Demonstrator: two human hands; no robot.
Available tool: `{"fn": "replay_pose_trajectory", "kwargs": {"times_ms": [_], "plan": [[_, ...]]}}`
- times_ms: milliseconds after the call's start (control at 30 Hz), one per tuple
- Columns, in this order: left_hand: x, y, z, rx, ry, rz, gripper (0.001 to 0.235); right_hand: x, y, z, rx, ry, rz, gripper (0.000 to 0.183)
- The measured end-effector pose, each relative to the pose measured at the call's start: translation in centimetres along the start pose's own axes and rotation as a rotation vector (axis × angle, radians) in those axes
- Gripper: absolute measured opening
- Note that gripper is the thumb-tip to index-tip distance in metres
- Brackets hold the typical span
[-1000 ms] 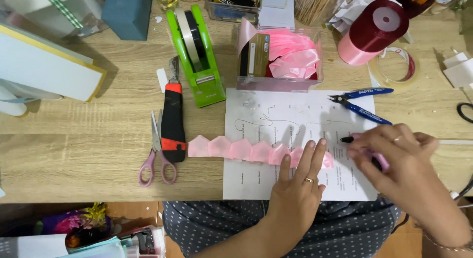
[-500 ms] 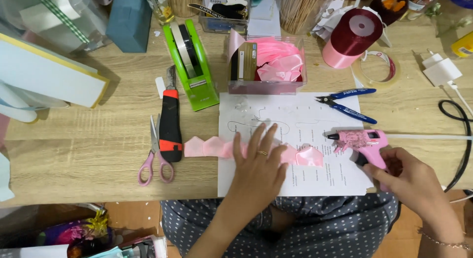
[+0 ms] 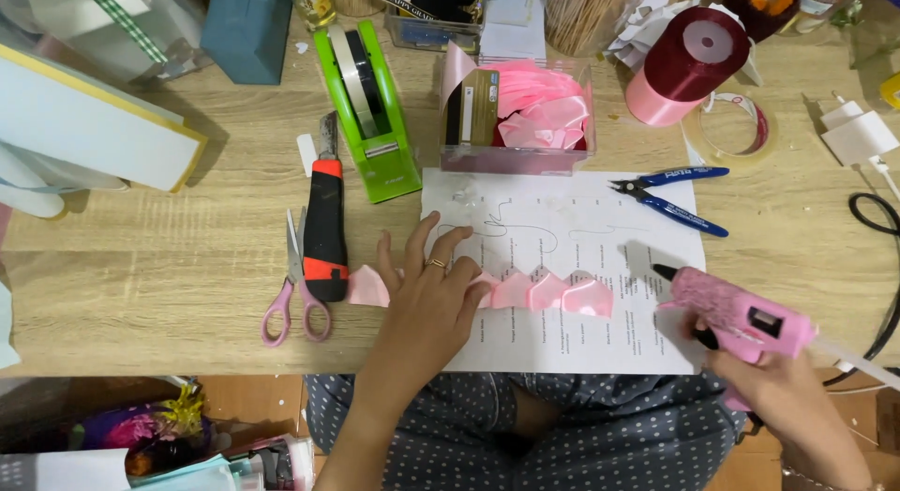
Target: The person uses a hot glue gun to attach a pink ribbon to a wooden stick, then rolls the ribbon around the stick to form a rose shape. They adjust the petals by hand to complete the flower.
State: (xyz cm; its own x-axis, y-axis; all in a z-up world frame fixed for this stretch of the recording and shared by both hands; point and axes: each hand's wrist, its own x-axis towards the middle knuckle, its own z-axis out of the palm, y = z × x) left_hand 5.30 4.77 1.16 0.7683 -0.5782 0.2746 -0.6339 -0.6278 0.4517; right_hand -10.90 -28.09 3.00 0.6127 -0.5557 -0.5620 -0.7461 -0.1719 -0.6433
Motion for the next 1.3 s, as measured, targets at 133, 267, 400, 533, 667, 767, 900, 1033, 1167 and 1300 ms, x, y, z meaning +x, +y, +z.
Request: {"fn": "replay_pose_trajectory", "kwargs": {"times_ms": [133,267,400,533,667,767,900,1033,1167,1300], "plan": [[-0.5,-0.7,-0.4,0.11,0.051,0.001,0.017,-2.8,-4.7,2.1,0.004,-0.032,0.085,0.046],[-0.8,-0.1,-0.4,0.214,0.123,-0.029,0.026,-3.0,-5.8,2.3,-0.051,-0.133,-0.028,0.067],[-0.7,3.6,-0.8,0.134,0.051,0.09,0.057,-2.6,-5.1,2.3,-0.165,-0.134,-0.015,0.062],[-1.3,6.9,1.9,-0.078,-0.018,0.227,0.053,-2.4,-5.5,2.7,-0.265,-0.189,0.001,0.042],[-1.4,7.8,4.8,-0.073,0.092,0.31,0.042,0.2,-0.1,1.2,-0.381,-0.139,-0.06,0.014],[-1.4,7.6,5.4,-0.091,0.108,0.294,0.038,0.9,1.5,0.5,-0.443,-0.128,-0.12,0.008],[-1.4,7.4,5.0,-0.011,0.094,0.285,0.037,0.5,0.4,0.7,-0.456,-0.144,-0.212,0.017],[-1.5,7.4,5.1,-0.032,0.102,0.274,0.035,-3.0,-6.6,2.7,-0.45,-0.115,0.057,0.029],[-1.5,7.4,5.1,-0.017,0.094,0.273,0.036,-1.1,-3.1,1.4,-0.421,-0.152,0.034,0.007],[-1.4,7.5,4.7,-0.02,0.094,0.27,0.034,-2.6,-6.3,2.0,-0.53,-0.151,0.036,0.008]]}}
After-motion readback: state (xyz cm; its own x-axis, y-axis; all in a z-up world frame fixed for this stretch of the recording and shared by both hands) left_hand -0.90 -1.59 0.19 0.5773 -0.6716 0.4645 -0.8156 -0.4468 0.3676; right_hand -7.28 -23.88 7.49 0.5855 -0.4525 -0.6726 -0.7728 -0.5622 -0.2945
